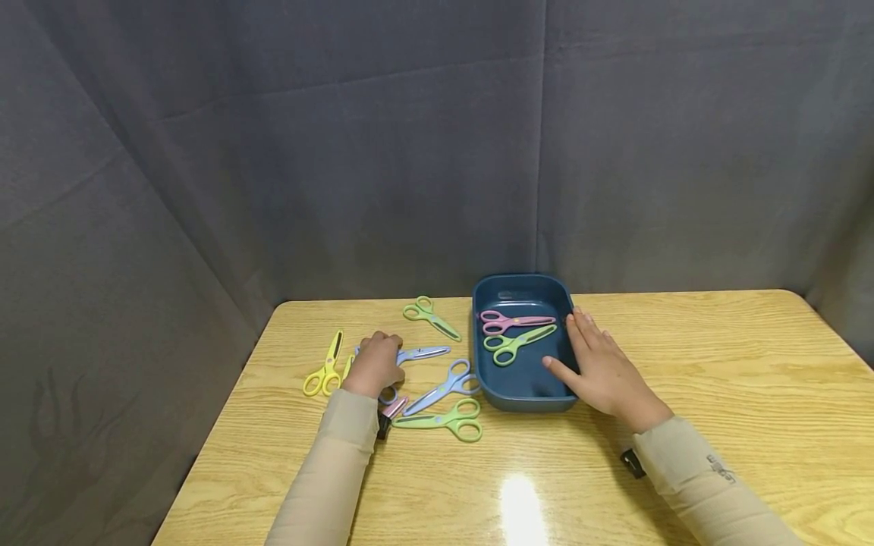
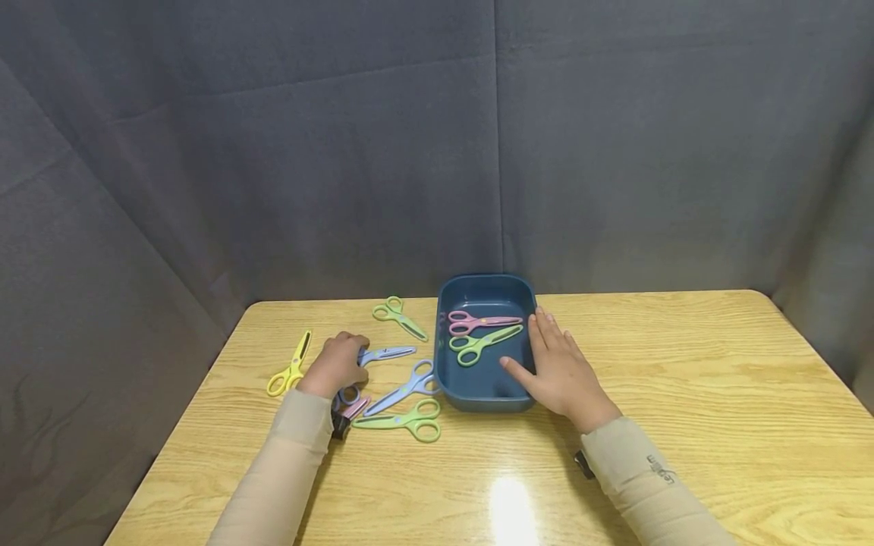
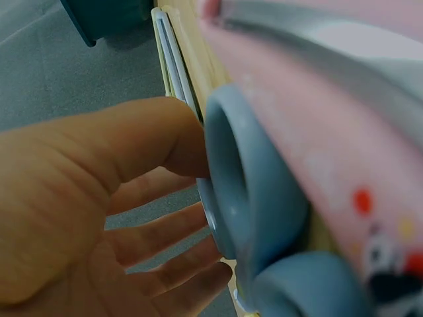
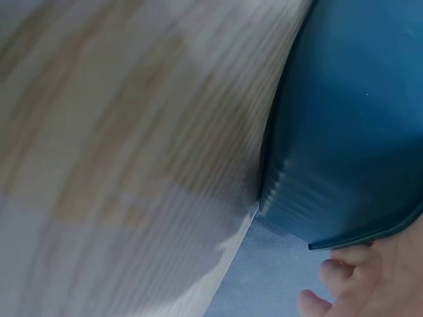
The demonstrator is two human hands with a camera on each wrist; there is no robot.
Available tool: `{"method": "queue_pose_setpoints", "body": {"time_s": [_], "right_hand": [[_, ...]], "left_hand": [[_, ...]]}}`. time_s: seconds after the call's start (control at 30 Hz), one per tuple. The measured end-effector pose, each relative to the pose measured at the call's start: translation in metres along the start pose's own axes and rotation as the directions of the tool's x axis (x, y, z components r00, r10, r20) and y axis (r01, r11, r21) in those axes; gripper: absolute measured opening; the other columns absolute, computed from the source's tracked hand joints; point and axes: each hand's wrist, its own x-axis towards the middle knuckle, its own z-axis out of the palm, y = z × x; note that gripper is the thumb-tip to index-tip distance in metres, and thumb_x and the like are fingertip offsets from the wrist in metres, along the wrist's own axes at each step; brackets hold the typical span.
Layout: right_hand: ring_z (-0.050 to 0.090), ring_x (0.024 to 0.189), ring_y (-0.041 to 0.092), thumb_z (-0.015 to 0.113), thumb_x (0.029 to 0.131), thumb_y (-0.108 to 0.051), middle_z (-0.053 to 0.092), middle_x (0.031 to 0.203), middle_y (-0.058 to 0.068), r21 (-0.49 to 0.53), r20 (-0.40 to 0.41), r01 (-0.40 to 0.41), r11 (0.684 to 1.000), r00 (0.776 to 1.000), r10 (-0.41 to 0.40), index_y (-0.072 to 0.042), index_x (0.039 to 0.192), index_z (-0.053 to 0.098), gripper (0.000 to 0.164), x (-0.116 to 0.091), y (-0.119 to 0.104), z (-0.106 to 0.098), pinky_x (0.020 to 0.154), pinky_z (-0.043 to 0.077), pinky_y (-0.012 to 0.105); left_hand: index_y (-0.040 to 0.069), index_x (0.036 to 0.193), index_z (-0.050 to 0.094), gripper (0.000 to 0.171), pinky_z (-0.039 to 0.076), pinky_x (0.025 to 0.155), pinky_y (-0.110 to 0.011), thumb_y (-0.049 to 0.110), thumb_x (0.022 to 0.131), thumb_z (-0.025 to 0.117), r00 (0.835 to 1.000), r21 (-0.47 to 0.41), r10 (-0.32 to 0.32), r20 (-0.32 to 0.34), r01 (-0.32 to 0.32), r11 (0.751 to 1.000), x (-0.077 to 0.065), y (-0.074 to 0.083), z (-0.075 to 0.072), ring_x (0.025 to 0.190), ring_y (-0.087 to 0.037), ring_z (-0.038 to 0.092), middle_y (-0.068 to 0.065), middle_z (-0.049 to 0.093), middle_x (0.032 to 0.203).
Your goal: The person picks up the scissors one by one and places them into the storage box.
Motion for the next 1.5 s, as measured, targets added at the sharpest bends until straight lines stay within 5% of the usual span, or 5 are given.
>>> {"method": "queue_pose_setpoints", "body": {"time_s": [0.43,1.5], "right_hand": [[0.008,0.153,0.043,0.031,0.110,-0.041,0.010,0.166,0.026,0.017,-0.028,0.029,0.999,0.999,-0.028,0.008,0.158,0.018,0.069,-0.0010,0.0029,0.0011,0.120,0.012,0.060],[0.008,0.153,0.043,0.034,0.109,-0.039,0.009,0.166,0.027,-0.011,-0.015,0.020,1.000,1.000,-0.020,0.009,0.157,0.017,0.070,0.0004,0.0020,0.0016,0.121,0.012,0.059]], "left_hand": [[-0.004,0.131,0.063,0.052,0.049,0.094,-0.050,0.001,0.081,0.078,1.000,0.015,0.012,-0.011,-0.012,1.000,0.0013,-0.0004,0.0029,0.113,-0.045,0.054,-0.027,0.058,0.128],[-0.001,0.111,0.073,0.034,0.048,0.087,-0.047,0.004,0.079,0.083,0.995,0.034,0.072,-0.068,-0.070,0.997,-0.0029,-0.0020,-0.0015,0.091,-0.031,0.057,-0.014,0.066,0.100]]}}
